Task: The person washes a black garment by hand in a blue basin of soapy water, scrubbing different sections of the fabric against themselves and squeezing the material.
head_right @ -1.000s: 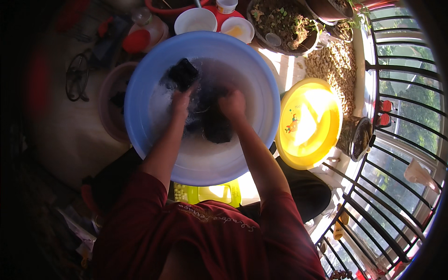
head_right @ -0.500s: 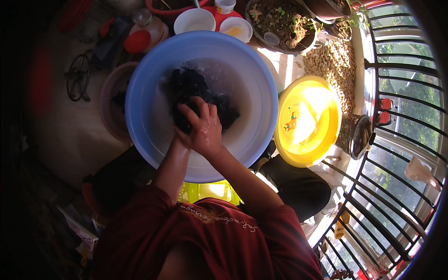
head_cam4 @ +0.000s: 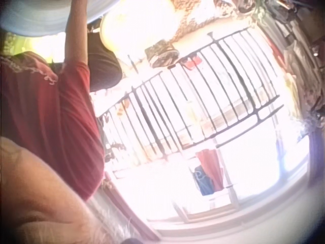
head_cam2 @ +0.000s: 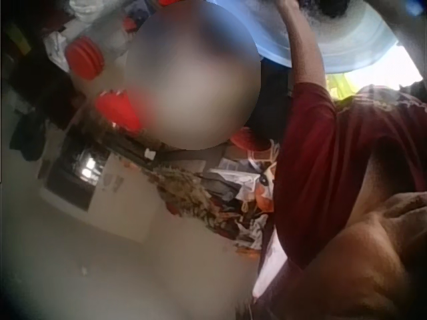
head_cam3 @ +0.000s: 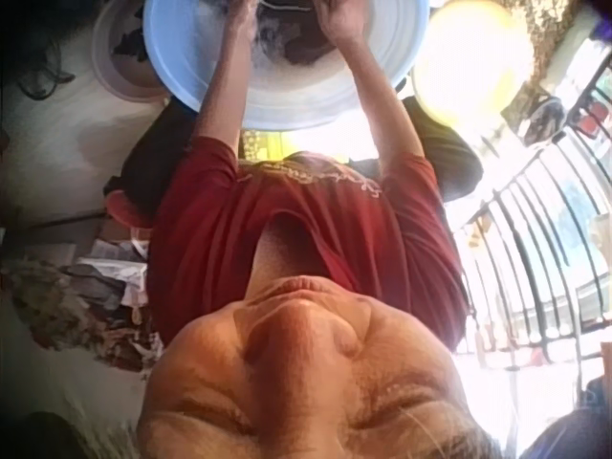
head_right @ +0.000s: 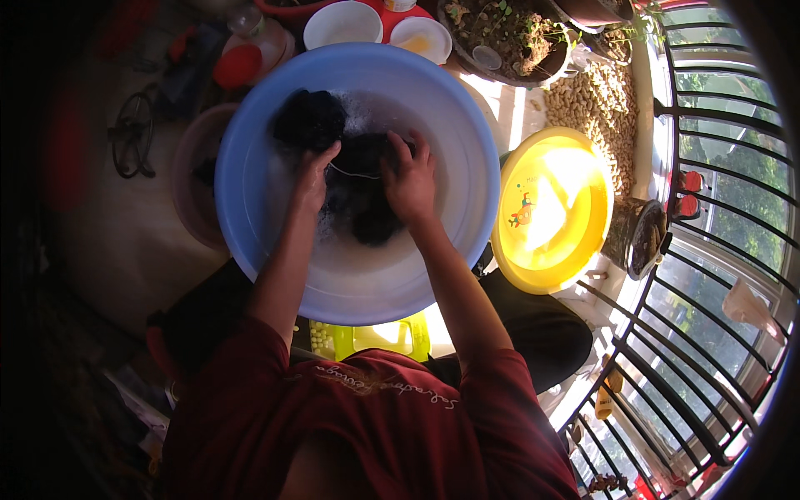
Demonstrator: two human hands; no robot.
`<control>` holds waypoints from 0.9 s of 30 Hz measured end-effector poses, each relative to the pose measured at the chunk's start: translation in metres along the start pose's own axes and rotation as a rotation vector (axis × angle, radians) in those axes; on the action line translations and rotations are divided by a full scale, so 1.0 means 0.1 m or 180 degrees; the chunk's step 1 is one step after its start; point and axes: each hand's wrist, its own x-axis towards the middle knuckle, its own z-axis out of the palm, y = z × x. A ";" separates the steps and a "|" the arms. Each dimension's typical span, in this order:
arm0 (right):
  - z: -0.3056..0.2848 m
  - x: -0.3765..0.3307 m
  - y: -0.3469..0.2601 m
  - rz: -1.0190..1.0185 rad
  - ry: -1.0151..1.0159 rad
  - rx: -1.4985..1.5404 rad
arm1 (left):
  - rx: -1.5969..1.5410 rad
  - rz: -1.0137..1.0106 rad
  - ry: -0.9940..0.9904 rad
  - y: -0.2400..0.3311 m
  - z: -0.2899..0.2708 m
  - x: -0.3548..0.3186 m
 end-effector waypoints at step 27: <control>-0.48 -0.59 -1.18 -0.1085 0.0072 0.0195 | -0.2538 -0.1647 -0.1038 0.58 0.40 -0.96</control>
